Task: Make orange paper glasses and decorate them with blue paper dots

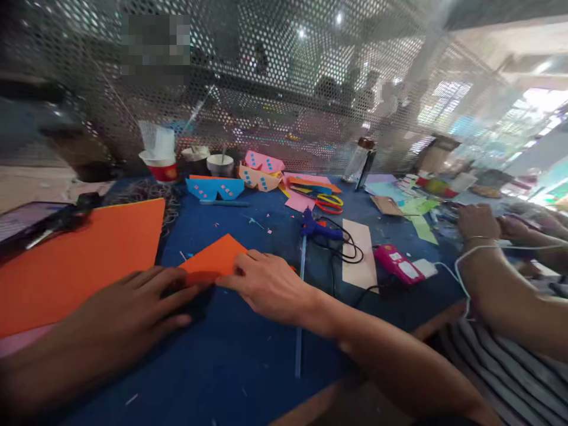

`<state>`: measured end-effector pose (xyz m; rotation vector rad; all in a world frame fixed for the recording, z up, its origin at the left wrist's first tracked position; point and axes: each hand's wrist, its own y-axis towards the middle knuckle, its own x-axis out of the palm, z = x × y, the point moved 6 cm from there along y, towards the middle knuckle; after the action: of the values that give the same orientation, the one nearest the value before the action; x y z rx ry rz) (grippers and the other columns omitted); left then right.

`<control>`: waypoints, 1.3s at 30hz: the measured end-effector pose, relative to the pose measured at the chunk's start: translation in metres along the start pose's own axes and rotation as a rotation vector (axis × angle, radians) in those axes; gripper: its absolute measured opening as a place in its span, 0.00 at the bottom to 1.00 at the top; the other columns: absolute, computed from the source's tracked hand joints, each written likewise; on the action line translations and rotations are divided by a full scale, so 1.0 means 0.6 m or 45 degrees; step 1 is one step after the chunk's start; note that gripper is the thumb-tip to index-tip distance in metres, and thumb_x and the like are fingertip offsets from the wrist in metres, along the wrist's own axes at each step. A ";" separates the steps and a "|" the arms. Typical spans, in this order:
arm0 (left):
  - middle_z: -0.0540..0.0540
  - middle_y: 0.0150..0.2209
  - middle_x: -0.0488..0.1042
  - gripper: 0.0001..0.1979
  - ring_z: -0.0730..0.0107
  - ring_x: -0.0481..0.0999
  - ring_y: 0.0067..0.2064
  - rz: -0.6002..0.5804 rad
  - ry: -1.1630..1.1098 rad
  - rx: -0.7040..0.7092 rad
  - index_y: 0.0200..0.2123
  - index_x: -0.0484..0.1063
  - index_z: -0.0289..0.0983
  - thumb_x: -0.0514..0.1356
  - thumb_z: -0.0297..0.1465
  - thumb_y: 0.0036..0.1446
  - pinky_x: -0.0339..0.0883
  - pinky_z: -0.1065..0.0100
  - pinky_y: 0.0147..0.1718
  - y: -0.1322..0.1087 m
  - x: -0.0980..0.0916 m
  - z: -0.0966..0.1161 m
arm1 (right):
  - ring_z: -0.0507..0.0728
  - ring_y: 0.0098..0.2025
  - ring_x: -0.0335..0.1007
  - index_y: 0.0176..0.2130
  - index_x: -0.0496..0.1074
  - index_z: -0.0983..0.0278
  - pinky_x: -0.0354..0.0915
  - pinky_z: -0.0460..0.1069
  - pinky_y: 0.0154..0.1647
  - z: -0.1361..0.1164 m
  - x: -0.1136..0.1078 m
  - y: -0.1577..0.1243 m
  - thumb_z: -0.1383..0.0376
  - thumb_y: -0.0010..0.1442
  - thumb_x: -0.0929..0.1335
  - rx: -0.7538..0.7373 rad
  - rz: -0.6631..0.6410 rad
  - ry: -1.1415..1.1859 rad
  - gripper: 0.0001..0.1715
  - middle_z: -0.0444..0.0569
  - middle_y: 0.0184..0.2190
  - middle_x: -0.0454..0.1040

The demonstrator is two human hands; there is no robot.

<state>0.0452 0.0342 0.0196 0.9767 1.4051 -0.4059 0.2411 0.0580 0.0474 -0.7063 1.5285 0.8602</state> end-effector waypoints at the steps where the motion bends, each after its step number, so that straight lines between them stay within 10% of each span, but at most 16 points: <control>1: 0.38 0.46 0.80 0.24 0.50 0.79 0.42 0.006 0.002 -0.003 0.58 0.80 0.41 0.47 0.44 0.80 0.69 0.54 0.39 -0.001 -0.001 0.001 | 0.59 0.47 0.70 0.65 0.75 0.58 0.69 0.52 0.42 -0.002 0.001 0.000 0.70 0.79 0.62 -0.018 -0.006 -0.031 0.22 0.53 0.48 0.76; 19: 0.39 0.45 0.79 0.25 0.51 0.76 0.42 0.017 0.014 0.006 0.60 0.79 0.43 0.46 0.44 0.80 0.65 0.55 0.39 -0.001 0.000 0.000 | 0.60 0.44 0.68 0.59 0.73 0.63 0.67 0.54 0.39 -0.021 0.001 0.005 0.72 0.79 0.62 -0.140 -0.038 -0.214 0.16 0.52 0.47 0.77; 29: 0.43 0.45 0.80 0.20 0.57 0.79 0.43 0.076 -0.418 -0.309 0.51 0.86 0.47 0.53 0.43 0.77 0.71 0.60 0.40 0.015 0.005 -0.026 | 0.51 0.37 0.74 0.39 0.79 0.62 0.64 0.47 0.39 0.040 0.013 0.022 0.67 0.69 0.72 0.556 0.183 0.623 0.04 0.43 0.40 0.80; 39: 0.46 0.33 0.77 0.16 0.61 0.77 0.33 -0.151 -0.621 -0.747 0.30 0.73 0.42 0.55 0.43 0.66 0.62 0.62 0.31 0.069 0.018 -0.042 | 0.52 0.35 0.69 0.35 0.73 0.61 0.60 0.48 0.37 0.033 0.018 0.044 0.64 0.61 0.73 0.706 0.114 0.553 0.05 0.44 0.37 0.77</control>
<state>0.0622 0.0803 0.0263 0.2865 1.0413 -0.2680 0.2285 0.0895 0.0393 -0.4271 2.0834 0.3157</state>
